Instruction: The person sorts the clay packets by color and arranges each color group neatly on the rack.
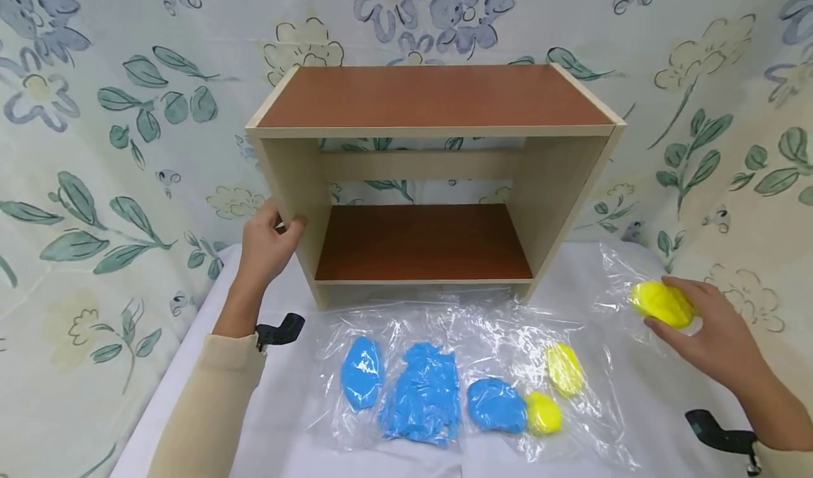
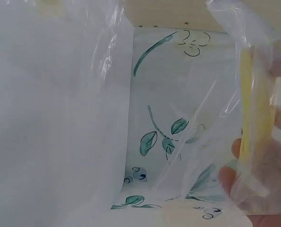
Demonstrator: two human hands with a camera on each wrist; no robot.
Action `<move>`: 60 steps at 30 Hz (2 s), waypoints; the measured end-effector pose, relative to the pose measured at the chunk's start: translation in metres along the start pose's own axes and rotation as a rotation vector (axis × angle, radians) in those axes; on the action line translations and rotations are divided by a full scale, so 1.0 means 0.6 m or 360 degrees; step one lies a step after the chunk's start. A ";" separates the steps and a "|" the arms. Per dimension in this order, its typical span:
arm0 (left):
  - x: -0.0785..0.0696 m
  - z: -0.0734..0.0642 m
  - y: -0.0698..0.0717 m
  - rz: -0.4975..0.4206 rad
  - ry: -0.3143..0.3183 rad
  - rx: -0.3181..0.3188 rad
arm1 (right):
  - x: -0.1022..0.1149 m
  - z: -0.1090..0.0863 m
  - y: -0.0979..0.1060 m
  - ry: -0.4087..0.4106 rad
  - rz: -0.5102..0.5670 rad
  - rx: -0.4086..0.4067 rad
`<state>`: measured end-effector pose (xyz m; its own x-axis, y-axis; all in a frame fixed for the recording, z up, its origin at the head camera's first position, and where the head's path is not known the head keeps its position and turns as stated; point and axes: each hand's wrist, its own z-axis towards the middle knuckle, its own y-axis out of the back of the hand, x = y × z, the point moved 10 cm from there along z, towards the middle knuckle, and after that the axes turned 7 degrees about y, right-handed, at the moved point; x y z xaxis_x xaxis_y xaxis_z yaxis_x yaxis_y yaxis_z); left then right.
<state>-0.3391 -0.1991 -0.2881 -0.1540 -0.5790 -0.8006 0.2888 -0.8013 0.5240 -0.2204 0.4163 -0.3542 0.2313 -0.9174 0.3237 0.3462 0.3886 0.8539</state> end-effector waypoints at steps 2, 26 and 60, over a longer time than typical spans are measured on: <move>0.000 0.002 0.001 -0.0011 0.0010 0.0011 | 0.012 0.009 0.001 0.0035 0.0044 -0.0022; 0.000 0.011 0.001 -0.0167 -0.0069 -0.0261 | 0.047 0.125 0.101 0.0124 0.0050 -0.0250; 0.006 0.002 0.001 0.0052 0.0193 0.0017 | 0.113 0.269 0.293 -0.0032 0.0060 -0.0534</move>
<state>-0.3406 -0.2018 -0.2904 -0.0289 -0.5828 -0.8121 0.2815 -0.7843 0.5529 -0.2907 0.4085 -0.1160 0.2327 -0.9021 0.3634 0.6186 0.4257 0.6604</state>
